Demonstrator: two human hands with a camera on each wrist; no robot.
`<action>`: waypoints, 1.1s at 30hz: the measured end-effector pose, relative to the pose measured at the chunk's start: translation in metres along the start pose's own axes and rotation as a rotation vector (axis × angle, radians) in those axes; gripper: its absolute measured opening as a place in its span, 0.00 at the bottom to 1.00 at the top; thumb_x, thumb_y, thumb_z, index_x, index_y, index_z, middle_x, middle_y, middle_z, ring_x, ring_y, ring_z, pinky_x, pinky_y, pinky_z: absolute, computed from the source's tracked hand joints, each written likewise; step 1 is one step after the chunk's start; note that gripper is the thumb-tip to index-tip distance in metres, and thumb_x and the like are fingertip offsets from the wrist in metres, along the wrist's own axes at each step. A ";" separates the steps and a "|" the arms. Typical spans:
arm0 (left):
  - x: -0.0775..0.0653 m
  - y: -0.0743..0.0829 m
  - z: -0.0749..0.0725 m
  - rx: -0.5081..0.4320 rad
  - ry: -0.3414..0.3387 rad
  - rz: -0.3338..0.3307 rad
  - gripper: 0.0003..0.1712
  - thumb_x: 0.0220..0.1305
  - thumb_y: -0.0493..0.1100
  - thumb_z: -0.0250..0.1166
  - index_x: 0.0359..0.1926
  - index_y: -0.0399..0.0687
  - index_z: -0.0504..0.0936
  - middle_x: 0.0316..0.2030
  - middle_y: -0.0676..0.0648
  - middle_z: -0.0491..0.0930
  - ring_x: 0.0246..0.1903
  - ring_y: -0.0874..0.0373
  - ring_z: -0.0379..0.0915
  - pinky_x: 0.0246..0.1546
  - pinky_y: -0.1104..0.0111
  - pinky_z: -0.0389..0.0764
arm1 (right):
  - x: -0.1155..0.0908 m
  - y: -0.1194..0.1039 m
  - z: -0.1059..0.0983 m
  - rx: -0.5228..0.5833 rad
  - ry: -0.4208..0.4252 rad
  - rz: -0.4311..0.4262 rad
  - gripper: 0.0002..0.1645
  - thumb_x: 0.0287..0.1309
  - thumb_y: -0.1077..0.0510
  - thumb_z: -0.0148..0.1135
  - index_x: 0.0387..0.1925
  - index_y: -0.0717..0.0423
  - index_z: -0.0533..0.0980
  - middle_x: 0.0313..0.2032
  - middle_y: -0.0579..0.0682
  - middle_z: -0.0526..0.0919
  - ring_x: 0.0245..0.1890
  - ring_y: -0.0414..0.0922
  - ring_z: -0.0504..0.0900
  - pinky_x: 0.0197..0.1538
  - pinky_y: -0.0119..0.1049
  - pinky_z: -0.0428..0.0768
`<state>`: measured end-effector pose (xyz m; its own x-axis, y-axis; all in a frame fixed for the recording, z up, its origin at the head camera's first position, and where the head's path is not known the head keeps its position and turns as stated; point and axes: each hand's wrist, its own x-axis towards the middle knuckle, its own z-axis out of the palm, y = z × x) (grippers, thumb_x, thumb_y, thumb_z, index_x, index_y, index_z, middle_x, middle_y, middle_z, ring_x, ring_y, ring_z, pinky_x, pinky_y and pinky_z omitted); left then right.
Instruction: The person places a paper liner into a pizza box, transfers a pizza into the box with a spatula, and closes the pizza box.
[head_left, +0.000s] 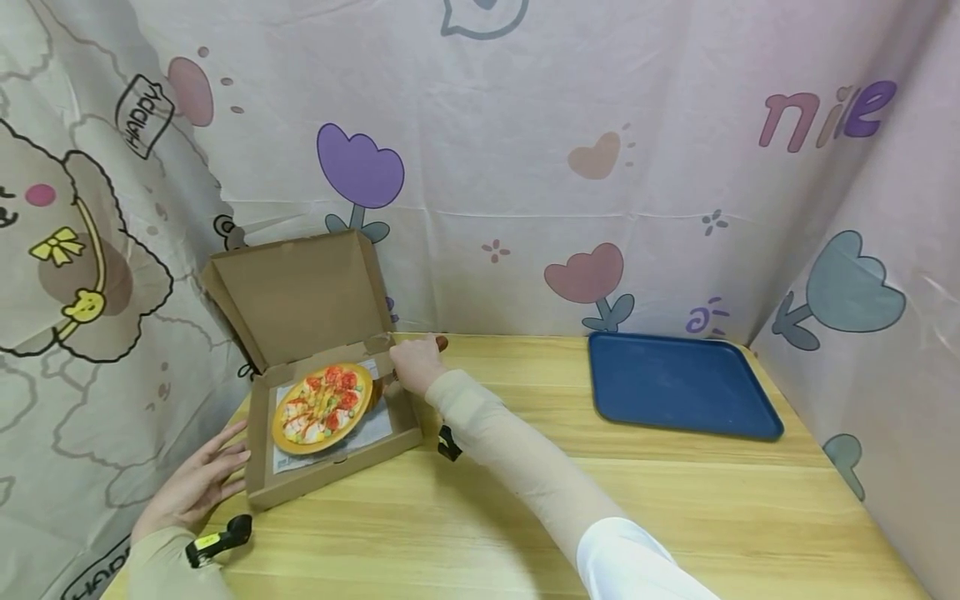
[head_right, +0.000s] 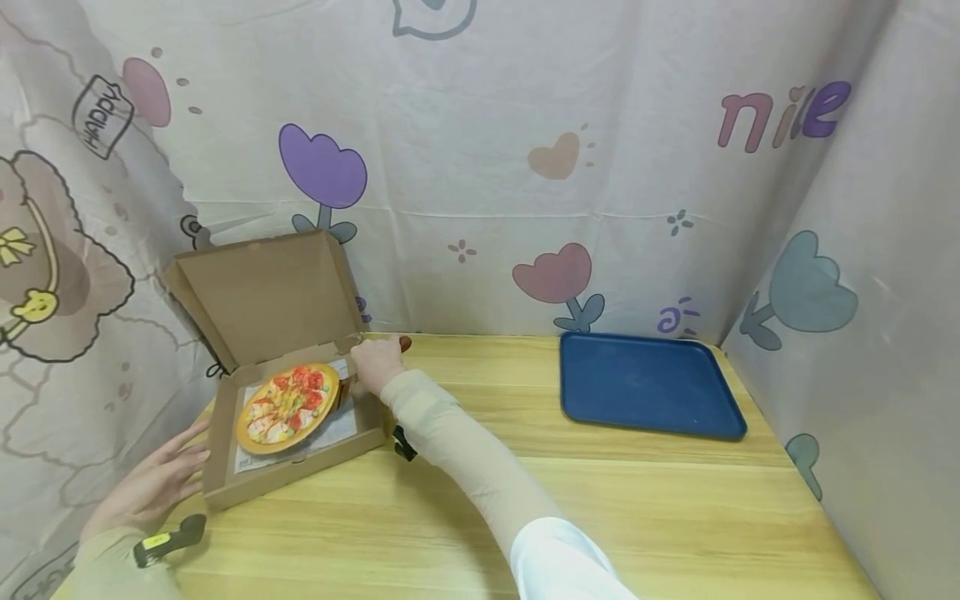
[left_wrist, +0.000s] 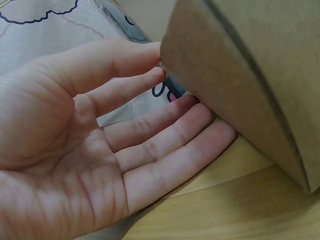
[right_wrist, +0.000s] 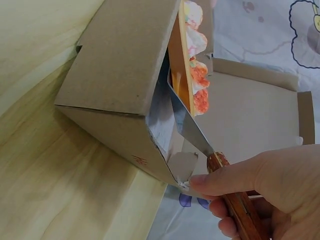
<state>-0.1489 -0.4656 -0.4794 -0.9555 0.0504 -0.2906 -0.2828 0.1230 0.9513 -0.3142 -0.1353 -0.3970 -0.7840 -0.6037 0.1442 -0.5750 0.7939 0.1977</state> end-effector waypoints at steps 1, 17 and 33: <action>0.000 0.000 0.000 0.000 0.003 0.001 0.46 0.75 0.45 0.52 0.77 0.59 0.28 0.72 0.27 0.22 0.43 0.84 0.69 0.45 0.73 0.80 | 0.000 0.000 0.000 0.000 -0.003 0.003 0.07 0.63 0.54 0.61 0.39 0.42 0.84 0.39 0.41 0.88 0.39 0.42 0.85 0.49 0.44 0.75; 0.002 0.000 0.000 0.010 -0.029 -0.002 0.46 0.76 0.46 0.50 0.76 0.57 0.25 0.72 0.28 0.20 0.44 0.85 0.69 0.46 0.73 0.79 | 0.005 0.002 -0.005 -0.086 -0.013 -0.036 0.09 0.66 0.52 0.58 0.43 0.40 0.83 0.41 0.38 0.87 0.40 0.41 0.84 0.51 0.41 0.74; 0.002 -0.001 0.000 0.011 -0.015 0.008 0.46 0.76 0.46 0.50 0.77 0.56 0.26 0.71 0.28 0.22 0.44 0.85 0.69 0.45 0.73 0.79 | 0.002 0.006 -0.020 -0.173 0.054 -0.100 0.09 0.67 0.52 0.58 0.37 0.37 0.84 0.36 0.37 0.87 0.36 0.39 0.83 0.50 0.40 0.72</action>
<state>-0.1507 -0.4660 -0.4804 -0.9565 0.0659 -0.2843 -0.2739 0.1338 0.9524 -0.3148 -0.1330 -0.3762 -0.7084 -0.6858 0.1666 -0.5971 0.7083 0.3765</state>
